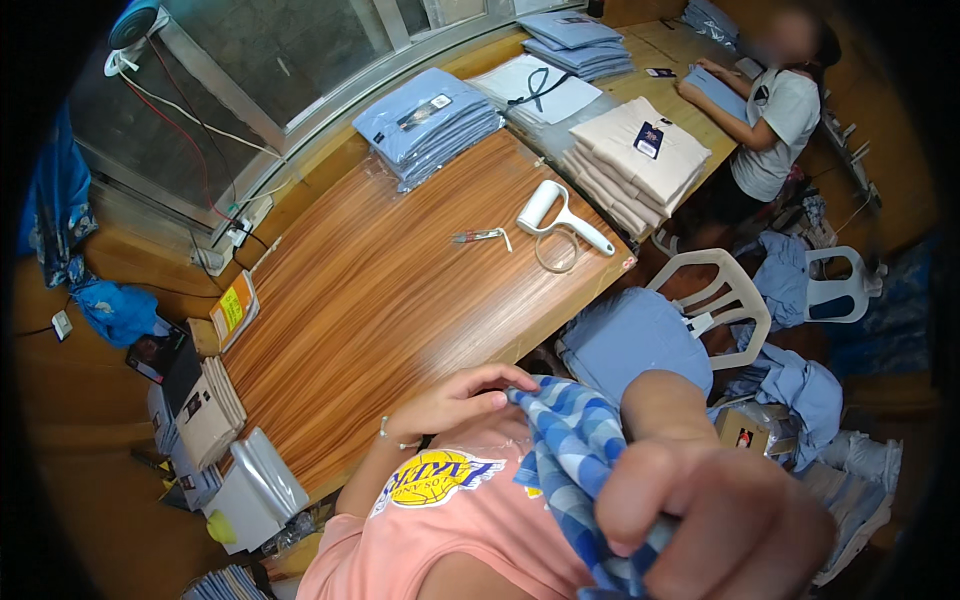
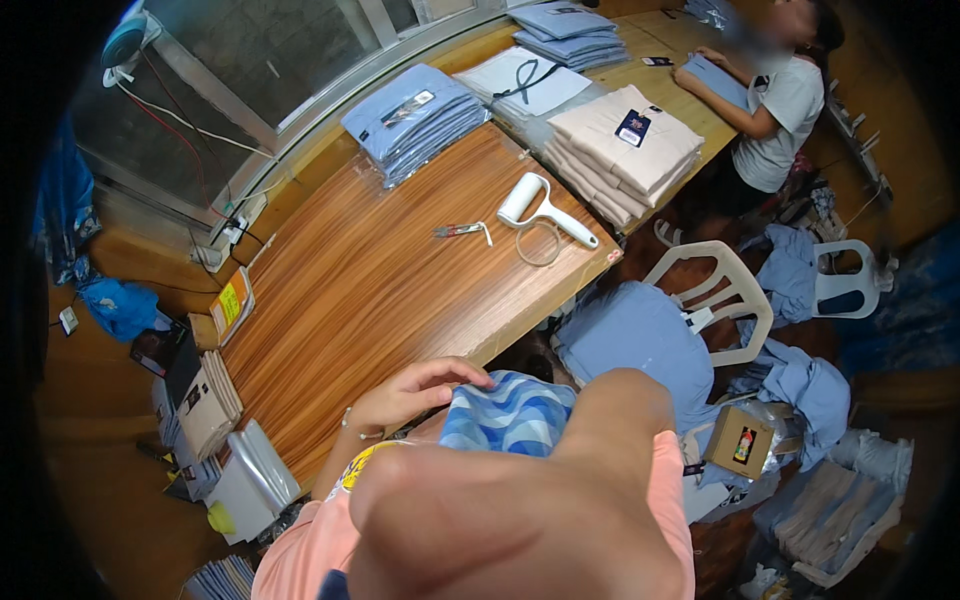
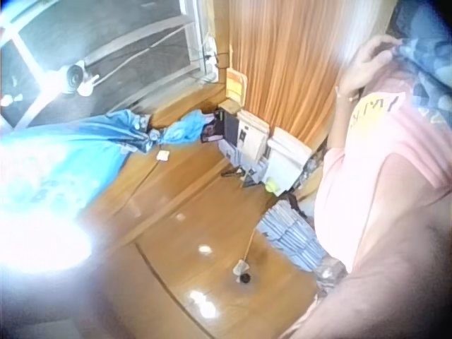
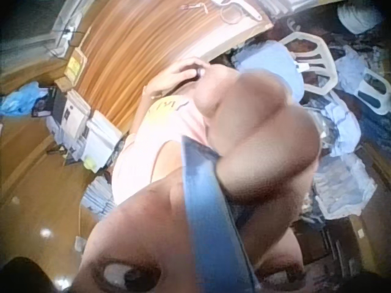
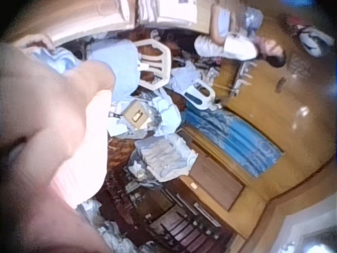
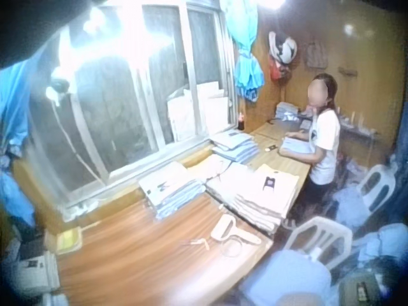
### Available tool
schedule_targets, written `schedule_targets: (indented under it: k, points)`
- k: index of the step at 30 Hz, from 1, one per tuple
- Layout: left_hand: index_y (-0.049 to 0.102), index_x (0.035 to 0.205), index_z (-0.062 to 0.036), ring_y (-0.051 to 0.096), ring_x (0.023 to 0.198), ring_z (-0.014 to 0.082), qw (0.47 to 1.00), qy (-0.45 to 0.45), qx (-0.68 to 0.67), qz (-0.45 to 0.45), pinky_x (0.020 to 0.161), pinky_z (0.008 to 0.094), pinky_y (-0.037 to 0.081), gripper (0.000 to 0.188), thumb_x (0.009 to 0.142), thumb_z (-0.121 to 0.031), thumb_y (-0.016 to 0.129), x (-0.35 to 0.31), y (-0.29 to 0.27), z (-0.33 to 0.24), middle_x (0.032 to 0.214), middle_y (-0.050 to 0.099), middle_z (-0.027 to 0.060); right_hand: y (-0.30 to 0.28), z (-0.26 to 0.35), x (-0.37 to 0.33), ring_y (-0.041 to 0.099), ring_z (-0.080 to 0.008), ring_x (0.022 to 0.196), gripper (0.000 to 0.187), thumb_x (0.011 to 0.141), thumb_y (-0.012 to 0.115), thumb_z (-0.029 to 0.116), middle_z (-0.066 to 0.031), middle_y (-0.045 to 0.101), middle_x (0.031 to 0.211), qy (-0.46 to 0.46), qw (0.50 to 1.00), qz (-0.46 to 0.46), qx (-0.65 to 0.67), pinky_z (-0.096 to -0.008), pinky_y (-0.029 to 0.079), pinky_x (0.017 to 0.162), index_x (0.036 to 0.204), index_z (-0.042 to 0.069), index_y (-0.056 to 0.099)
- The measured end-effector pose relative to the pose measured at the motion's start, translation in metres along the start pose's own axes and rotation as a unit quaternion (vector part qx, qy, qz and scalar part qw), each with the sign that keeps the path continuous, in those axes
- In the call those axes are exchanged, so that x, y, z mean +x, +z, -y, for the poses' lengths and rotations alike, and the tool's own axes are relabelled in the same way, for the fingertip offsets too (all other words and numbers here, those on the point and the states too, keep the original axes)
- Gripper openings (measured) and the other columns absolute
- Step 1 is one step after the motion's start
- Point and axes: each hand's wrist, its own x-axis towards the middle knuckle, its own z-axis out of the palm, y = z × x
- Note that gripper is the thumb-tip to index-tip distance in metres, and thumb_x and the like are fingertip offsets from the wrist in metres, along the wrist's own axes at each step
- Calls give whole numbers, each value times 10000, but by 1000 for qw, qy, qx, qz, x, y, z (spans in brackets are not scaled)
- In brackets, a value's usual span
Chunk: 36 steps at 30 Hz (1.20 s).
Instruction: The person organizes stacks of packaged shirts on a desk, applies a white tie around one package using scissors to cut the excess, writes in a notebook, and then places the package into a larger box.
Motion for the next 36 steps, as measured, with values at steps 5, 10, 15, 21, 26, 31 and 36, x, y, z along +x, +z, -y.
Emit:
schedule_targets:
  k: [5,10,15,21,26,31,36]
  points:
    - [508,1145,-4,438,1145,199,1000,-13,-9,0,993,340,304,357,903,-267,489,2,-6,1,1170,518,97,-3,23,4,328,-132,548,39,769,482,21,-21,338,673,188,979,-60,-47,-269,353,552,743,25,453]
    - [504,1153,5,447,1141,196,1000,-16,8,12,989,333,315,334,912,-225,472,6,-3,-2,1175,521,100,-70,-37,9,362,-149,552,75,811,523,82,-40,478,742,152,810,212,526,-261,324,549,830,79,595]
    - [494,1160,13,455,1133,193,999,-20,2,31,985,327,323,333,916,-212,465,12,-5,1,1173,523,103,-67,-43,35,401,-143,591,129,850,529,138,-17,553,794,27,700,391,597,-259,307,544,867,167,654]
    - [488,1169,8,451,1136,189,999,-40,-10,22,979,320,324,334,917,-209,463,5,-9,4,1177,520,102,-68,-40,35,425,-107,640,71,801,576,118,45,536,768,-152,767,321,535,-261,321,599,803,175,617]
    - [484,1176,0,439,1143,179,998,-37,-1,51,976,308,319,334,920,-213,456,19,-6,1,1178,519,96,-78,-42,33,395,-80,694,82,867,432,192,55,407,789,-407,758,286,422,-295,282,669,865,180,514]
    - [484,1169,-6,447,1084,146,999,-48,-6,21,952,288,332,306,925,-189,451,13,-5,3,1128,519,68,-77,-59,5,422,-102,790,127,861,397,179,29,441,879,-443,821,238,271,-313,288,690,917,160,509]
    - [494,1156,-12,456,1046,125,999,-35,17,26,928,272,348,292,924,-186,461,21,-5,2,1104,522,45,-50,-96,-25,438,-142,773,186,826,451,135,-13,446,857,-429,844,283,156,-309,332,685,998,91,508]
